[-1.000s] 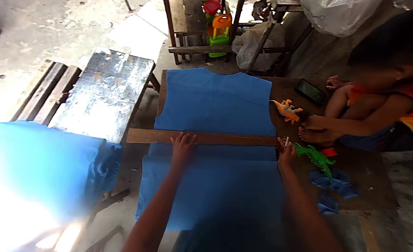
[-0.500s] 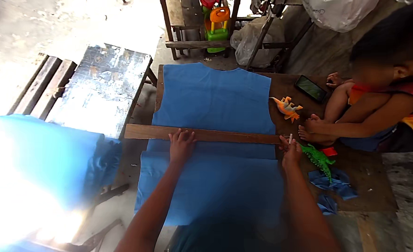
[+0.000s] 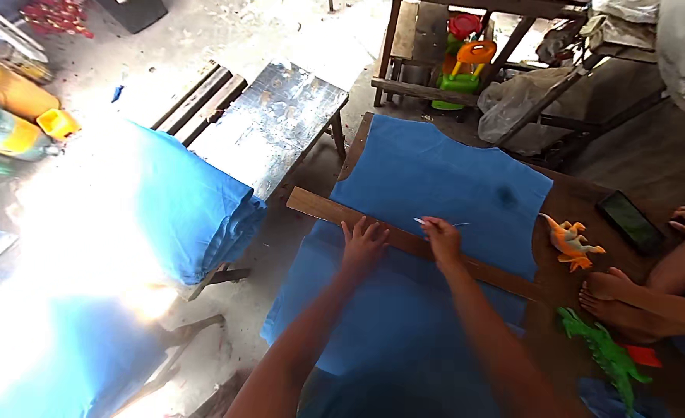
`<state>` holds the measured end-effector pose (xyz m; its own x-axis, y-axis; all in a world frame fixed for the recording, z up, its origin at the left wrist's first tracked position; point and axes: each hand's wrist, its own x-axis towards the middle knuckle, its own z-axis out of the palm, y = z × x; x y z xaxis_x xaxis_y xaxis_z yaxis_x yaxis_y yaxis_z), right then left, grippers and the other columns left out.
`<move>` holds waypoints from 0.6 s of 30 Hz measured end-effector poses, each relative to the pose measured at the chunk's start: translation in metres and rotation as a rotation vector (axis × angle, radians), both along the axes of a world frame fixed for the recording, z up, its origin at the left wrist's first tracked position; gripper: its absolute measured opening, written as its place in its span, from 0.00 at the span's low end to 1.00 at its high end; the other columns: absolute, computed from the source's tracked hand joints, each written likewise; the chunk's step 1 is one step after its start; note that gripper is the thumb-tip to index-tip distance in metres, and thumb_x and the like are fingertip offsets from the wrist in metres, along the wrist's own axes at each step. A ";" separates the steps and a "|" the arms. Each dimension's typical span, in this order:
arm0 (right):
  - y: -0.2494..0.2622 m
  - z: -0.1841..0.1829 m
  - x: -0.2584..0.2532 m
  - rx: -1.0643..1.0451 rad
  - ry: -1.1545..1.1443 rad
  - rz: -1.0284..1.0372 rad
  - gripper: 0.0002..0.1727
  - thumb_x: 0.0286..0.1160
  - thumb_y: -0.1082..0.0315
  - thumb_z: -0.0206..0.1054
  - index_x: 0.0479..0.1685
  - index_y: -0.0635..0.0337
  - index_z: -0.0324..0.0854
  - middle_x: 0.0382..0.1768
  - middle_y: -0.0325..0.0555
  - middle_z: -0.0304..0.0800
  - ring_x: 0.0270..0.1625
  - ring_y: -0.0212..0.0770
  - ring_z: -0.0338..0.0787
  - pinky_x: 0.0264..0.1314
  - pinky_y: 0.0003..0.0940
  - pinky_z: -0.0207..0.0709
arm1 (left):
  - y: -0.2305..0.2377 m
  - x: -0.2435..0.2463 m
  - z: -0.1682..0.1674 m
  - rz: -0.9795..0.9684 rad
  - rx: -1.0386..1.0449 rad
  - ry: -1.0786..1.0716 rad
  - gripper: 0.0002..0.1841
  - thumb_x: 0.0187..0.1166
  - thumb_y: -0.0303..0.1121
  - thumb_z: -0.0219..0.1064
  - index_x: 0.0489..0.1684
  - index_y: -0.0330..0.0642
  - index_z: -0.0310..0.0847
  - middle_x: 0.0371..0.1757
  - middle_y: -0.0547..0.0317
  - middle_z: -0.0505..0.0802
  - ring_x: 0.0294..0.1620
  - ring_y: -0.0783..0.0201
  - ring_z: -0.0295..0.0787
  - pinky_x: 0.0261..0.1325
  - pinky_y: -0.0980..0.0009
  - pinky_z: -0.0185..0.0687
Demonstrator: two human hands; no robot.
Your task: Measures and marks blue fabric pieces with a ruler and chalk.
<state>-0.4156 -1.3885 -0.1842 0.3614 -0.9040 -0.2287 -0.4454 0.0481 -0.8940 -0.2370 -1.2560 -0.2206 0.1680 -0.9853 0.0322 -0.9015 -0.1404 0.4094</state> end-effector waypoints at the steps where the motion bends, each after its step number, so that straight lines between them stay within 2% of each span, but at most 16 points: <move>1: -0.001 -0.006 0.026 -0.021 -0.004 0.103 0.17 0.88 0.68 0.60 0.66 0.68 0.83 0.61 0.58 0.90 0.60 0.47 0.92 0.65 0.47 0.84 | 0.000 0.000 0.000 0.003 -0.001 0.008 0.20 0.89 0.50 0.56 0.75 0.68 0.84 0.81 0.60 0.82 0.91 0.37 0.58 0.80 0.16 0.31; 3: -0.003 -0.009 0.077 -0.065 -0.009 0.271 0.17 0.85 0.66 0.64 0.66 0.63 0.86 0.59 0.55 0.92 0.58 0.47 0.93 0.65 0.48 0.85 | 0.001 0.000 0.000 0.012 -0.042 0.029 0.18 0.88 0.49 0.58 0.70 0.67 0.88 0.78 0.60 0.85 0.89 0.38 0.62 0.80 0.16 0.33; 5: -0.003 -0.007 0.122 -0.125 -0.007 0.395 0.16 0.85 0.65 0.65 0.63 0.62 0.88 0.55 0.54 0.94 0.55 0.47 0.94 0.64 0.48 0.86 | 0.002 0.000 0.001 0.021 -0.056 0.072 0.16 0.88 0.47 0.59 0.61 0.61 0.93 0.74 0.59 0.88 0.89 0.41 0.64 0.81 0.17 0.32; 8: -0.003 -0.009 0.169 -0.301 -0.016 0.524 0.14 0.83 0.66 0.66 0.58 0.64 0.91 0.51 0.59 0.94 0.56 0.52 0.93 0.66 0.49 0.83 | 0.001 0.001 0.009 0.024 -0.027 0.089 0.18 0.88 0.47 0.58 0.56 0.52 0.94 0.73 0.55 0.89 0.85 0.40 0.70 0.81 0.18 0.34; 11: -0.005 -0.011 0.189 -0.385 -0.011 0.584 0.12 0.80 0.69 0.68 0.53 0.65 0.93 0.49 0.61 0.94 0.55 0.55 0.92 0.65 0.50 0.82 | 0.002 0.001 0.010 0.024 -0.013 0.061 0.19 0.89 0.48 0.56 0.57 0.53 0.93 0.72 0.56 0.89 0.82 0.40 0.74 0.80 0.18 0.38; 18: -0.003 -0.009 0.194 -0.486 0.048 0.689 0.12 0.80 0.71 0.66 0.50 0.66 0.93 0.45 0.61 0.93 0.54 0.57 0.91 0.64 0.50 0.82 | 0.002 0.001 0.009 0.027 -0.015 0.060 0.18 0.89 0.47 0.57 0.56 0.54 0.94 0.69 0.56 0.91 0.79 0.41 0.77 0.81 0.18 0.37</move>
